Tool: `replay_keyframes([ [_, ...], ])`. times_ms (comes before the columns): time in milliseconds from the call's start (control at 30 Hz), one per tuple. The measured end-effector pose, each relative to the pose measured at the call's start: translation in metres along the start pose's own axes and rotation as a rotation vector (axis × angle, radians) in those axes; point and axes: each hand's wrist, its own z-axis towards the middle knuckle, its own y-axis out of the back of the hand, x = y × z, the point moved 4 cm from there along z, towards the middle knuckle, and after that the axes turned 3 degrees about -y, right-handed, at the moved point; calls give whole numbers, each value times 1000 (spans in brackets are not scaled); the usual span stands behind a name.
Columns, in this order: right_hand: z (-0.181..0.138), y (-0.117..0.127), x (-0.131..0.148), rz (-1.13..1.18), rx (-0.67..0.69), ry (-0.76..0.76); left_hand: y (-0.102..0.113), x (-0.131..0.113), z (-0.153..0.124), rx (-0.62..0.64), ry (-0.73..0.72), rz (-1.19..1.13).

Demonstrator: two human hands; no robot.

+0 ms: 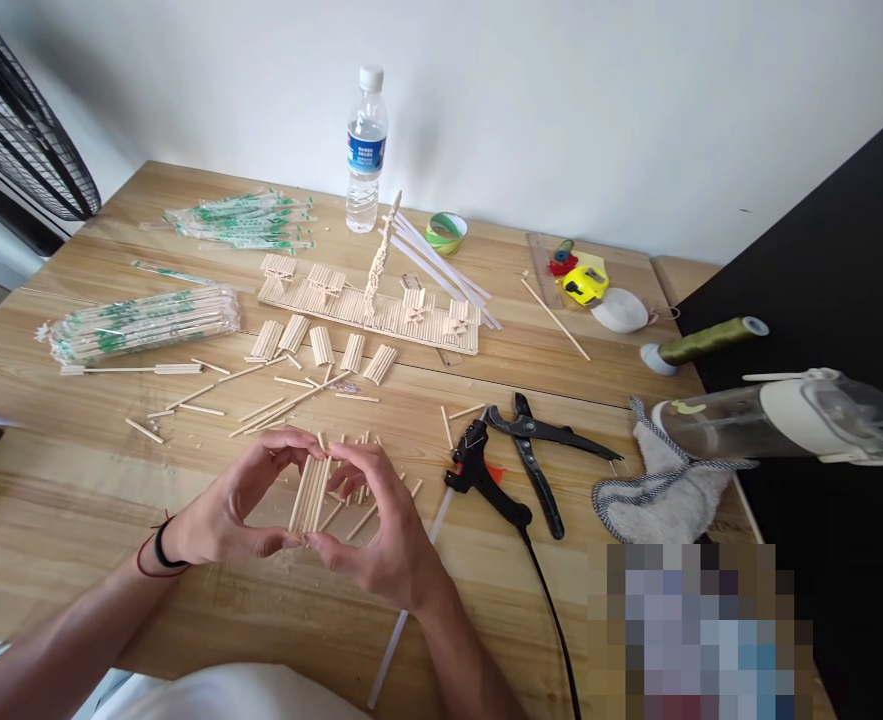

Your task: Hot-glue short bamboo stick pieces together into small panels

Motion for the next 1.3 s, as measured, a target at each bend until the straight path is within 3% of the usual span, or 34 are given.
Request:
replay_keyframes([
  [1300, -2, 6, -1, -125, -68, 40, 7, 4, 3, -20, -4, 70],
])
